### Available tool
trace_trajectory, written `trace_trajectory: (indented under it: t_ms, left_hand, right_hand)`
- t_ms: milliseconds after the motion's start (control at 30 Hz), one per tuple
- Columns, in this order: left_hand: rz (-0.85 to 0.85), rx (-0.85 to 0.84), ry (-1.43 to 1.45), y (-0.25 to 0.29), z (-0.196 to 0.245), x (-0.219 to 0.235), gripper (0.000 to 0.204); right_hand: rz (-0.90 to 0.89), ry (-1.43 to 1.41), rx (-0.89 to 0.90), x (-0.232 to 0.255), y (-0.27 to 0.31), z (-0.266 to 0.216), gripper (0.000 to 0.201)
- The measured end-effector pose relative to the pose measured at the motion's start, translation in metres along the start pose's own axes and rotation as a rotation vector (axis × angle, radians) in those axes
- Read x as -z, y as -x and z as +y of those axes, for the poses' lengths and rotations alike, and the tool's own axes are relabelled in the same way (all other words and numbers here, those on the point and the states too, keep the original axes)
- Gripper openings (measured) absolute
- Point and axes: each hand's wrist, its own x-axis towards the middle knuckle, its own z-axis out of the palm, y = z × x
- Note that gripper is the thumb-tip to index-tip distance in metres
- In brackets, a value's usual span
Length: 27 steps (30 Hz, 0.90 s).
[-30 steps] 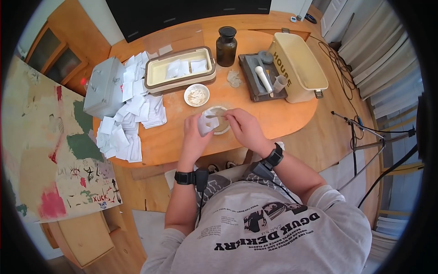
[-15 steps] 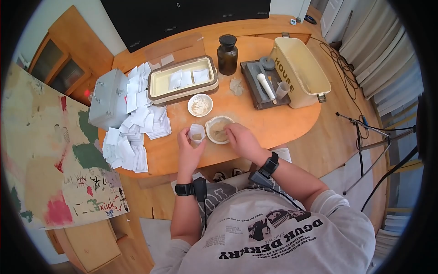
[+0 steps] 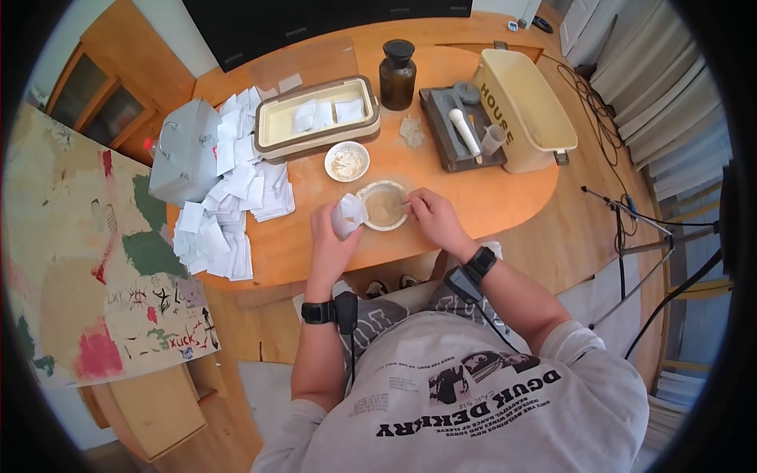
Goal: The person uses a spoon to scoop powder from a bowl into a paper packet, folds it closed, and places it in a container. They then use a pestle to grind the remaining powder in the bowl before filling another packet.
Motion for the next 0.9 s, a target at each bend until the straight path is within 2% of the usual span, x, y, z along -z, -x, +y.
trace_trajectory:
  t_ms: [300,533,600,633,700,800,900]
  left_hand:
    - [-0.028,-0.056,-0.085,-0.002,0.008,-0.001,0.061]
    - [-0.069,-0.065,-0.103,-0.004,0.013,-0.012,0.060]
    - [-0.064,-0.085,-0.100,-0.003,0.015,-0.017,0.060]
    - [-0.058,-0.103,-0.096,-0.003,0.016,-0.018,0.061]
    - [-0.061,-0.109,-0.106,-0.004,0.015,-0.018,0.061]
    - [-0.042,-0.093,-0.101,-0.004,0.010,-0.014,0.061]
    - [-0.021,-0.030,-0.032,-0.002,-0.002,-0.012,0.061]
  right_hand:
    - [0.072,-0.397,-0.173,0.009,-0.004,0.005,0.021]
    - [0.076,-0.465,-0.164,0.020,-0.005,-0.034,0.022]
    - [0.006,-0.081,0.082,0.013,0.001,-0.046,0.018]
    - [0.009,-0.082,0.079,0.011,0.004,-0.048,0.018]
    - [-0.054,0.257,0.568,0.009,0.008,-0.051,0.014]
    - [-0.009,0.240,0.472,0.018,0.014,-0.067,0.012]
    - [0.068,0.272,0.427,0.023,0.007,-0.059,0.012]
